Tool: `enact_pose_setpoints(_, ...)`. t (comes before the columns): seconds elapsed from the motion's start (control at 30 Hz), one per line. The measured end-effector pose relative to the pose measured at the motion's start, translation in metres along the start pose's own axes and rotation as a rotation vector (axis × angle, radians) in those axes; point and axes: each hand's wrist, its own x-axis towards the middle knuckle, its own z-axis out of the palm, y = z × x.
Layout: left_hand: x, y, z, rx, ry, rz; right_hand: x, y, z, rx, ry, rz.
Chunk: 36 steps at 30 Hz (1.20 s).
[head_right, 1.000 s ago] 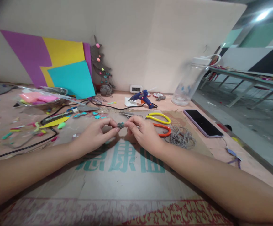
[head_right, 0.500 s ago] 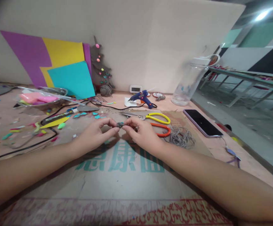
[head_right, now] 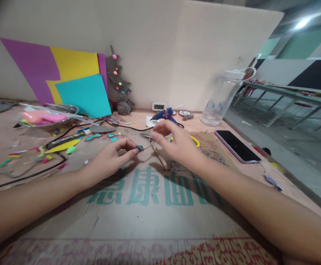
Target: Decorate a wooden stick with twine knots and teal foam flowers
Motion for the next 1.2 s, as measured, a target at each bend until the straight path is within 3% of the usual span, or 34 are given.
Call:
enact_pose_setpoints(0.1, 0.0, -0.003, 0.001, 0.018, -0.013, -0.01, 0.021, 0.022, -0.022, -0.194, 0.06, 0.063)
enact_pose_setpoints(0.2, 0.001, -0.006, 0.002, 0.024, -0.01, -0.01, 0.035, 0.062, -0.035, -0.274, 0.087, 0.191)
enact_pose_setpoints(0.3, 0.001, -0.009, 0.003, -0.004, -0.018, -0.027, 0.044, 0.099, -0.037, -0.267, 0.015, 0.309)
enact_pose_setpoints(0.4, 0.002, -0.012, 0.005, -0.041, -0.016, -0.055, 0.053, 0.116, -0.031, -0.269, -0.063, 0.336)
enact_pose_setpoints(0.57, 0.003, -0.018, 0.006, -0.053, -0.016, -0.069, 0.075, 0.106, -0.013, -0.252, -0.178, 0.33)
enact_pose_setpoints(0.8, 0.002, -0.013, 0.005, -0.098, -0.031, -0.085, 0.09, 0.099, 0.002, -0.313, -0.082, 0.457)
enact_pose_setpoints(1.03, 0.002, -0.009, 0.004, -0.101, -0.019, -0.08, 0.075, 0.082, -0.022, -0.112, -0.021, 0.465)
enact_pose_setpoints(1.2, 0.003, -0.012, 0.005, -0.116, -0.013, -0.074, 0.04, 0.058, -0.024, -0.02, -0.023, 0.398)
